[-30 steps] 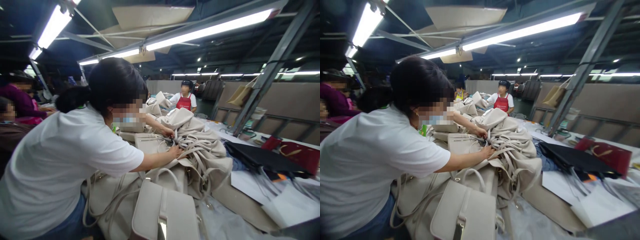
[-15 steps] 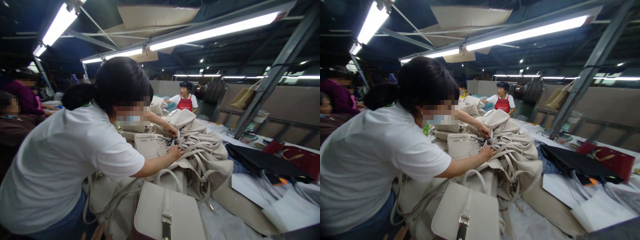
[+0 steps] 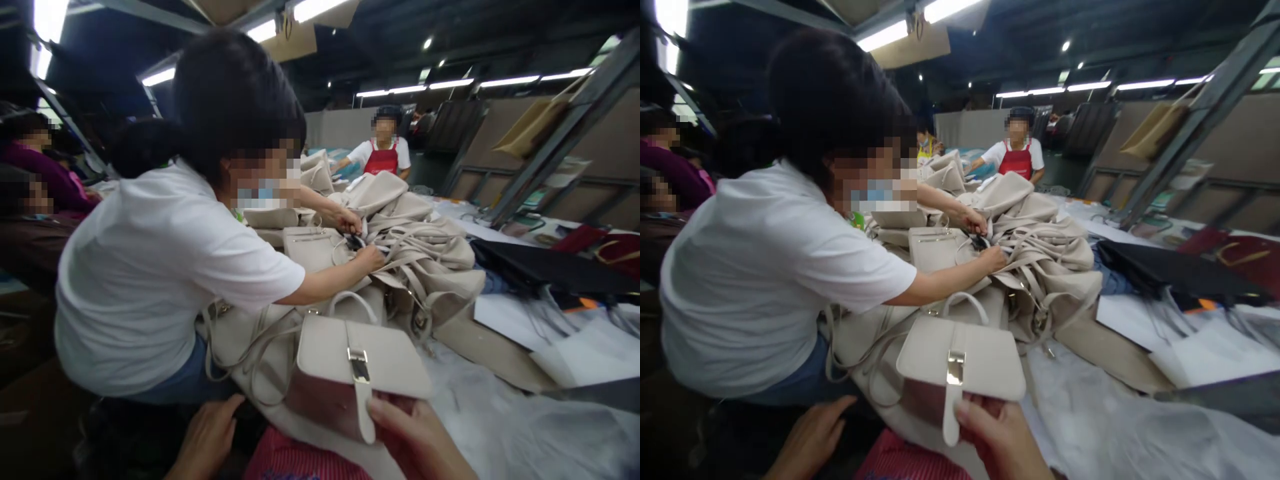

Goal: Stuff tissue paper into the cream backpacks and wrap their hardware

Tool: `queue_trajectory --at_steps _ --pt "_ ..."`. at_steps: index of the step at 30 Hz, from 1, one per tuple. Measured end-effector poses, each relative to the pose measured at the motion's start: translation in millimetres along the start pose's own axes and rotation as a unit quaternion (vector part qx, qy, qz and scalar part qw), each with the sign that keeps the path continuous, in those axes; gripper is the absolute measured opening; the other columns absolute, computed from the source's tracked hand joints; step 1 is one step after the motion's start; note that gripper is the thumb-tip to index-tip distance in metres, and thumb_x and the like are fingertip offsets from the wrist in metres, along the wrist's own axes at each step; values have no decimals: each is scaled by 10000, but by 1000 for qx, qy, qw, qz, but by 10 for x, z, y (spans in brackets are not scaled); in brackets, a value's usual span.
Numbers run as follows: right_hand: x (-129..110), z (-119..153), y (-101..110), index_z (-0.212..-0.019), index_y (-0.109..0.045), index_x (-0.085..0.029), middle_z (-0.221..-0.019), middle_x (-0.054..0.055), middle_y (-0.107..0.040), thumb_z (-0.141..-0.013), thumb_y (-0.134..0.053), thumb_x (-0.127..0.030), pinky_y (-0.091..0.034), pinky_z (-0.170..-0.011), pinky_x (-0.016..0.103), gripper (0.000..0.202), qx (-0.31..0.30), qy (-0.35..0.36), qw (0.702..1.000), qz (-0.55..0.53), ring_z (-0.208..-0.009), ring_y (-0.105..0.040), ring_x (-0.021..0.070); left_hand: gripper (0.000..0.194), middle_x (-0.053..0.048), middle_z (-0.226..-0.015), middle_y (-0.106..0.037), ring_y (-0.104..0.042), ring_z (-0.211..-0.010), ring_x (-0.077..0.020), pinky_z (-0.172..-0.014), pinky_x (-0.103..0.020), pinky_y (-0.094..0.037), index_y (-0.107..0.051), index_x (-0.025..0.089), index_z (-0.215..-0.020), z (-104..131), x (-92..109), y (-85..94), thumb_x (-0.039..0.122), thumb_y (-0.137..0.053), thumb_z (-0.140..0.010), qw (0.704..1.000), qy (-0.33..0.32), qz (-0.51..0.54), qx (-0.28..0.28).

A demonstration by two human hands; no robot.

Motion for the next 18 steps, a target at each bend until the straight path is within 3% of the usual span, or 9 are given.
queue_trajectory --at_steps 2,4,7,9,11,14,16,18 --pt "-110 -28 -22 -1090 -674 -217 -981 71 -727 -644 -800 -343 -515 -640 289 480 9 -29 998 -63 -821 -666 225 689 -90 -1393 -544 -467 -1313 -262 -1115 -491 -319 -500 244 -1368 4 150 98 48 -466 -709 995 -68 46 57" --pt "-217 -63 -38 -1124 -660 -238 -930 30 -720 -638 -817 -271 -497 -590 239 512 13 -43 995 -87 -707 -632 157 640 -104 -1428 -499 -441 -1328 -274 -1098 -475 -360 -513 233 -1345 -8 362 244 93 -516 -721 974 -143 117 133" --pt "-321 -113 -42 -1077 -683 -222 -790 0 -687 -635 -828 -266 -470 -523 216 467 1 -40 997 -62 -578 -551 112 319 -113 -1143 -658 -608 -1094 -229 -948 -380 -502 -632 197 -1112 -39 712 520 148 -467 -844 914 -197 213 283" --pt "-346 -135 -38 -1033 -697 -195 -770 13 -676 -629 -832 -289 -462 -508 221 436 -4 -35 999 -40 -573 -539 117 219 -99 -992 -675 -633 -975 -211 -870 -348 -522 -653 183 -984 -81 935 669 159 -466 -875 883 -233 236 332" --pt "-345 -141 -39 -988 -704 -177 -785 31 -683 -637 -827 -311 -459 -508 225 396 -11 -32 999 -23 -585 -545 124 198 -92 -965 -680 -633 -945 -209 -852 -346 -519 -667 182 -971 -157 1141 743 160 -495 -873 881 -284 230 301" --pt "-331 -125 -49 -936 -719 -172 -823 55 -711 -687 -782 -384 -469 -530 241 333 -20 -13 999 27 -622 -579 143 336 -106 -1144 -668 -591 -1092 -261 -954 -426 -471 -643 191 -1147 -294 1398 731 153 -585 -819 895 -359 176 196" --pt "-327 -124 -44 -951 -736 -181 -897 82 -737 -734 -724 -433 -518 -652 298 333 -16 21 993 112 -733 -636 192 398 -103 -1232 -643 -543 -1184 -286 -1030 -478 -402 -623 198 -1205 -363 1509 716 133 -580 -815 898 -380 162 152" --pt "-326 -150 -20 -980 -751 -206 -998 92 -748 -737 -700 -425 -502 -865 390 332 6 81 969 235 -912 -656 258 342 -81 -1203 -667 -545 -1193 -267 -1062 -462 -368 -664 200 -1143 -402 1561 748 107 -507 -853 894 -384 192 125"
Point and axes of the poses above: each hand's wrist, its own z-axis away from the middle knuckle, its own y-axis out of the back of the hand, x = y × z, the point moved 1 cm from there along -z, towards the middle knuckle
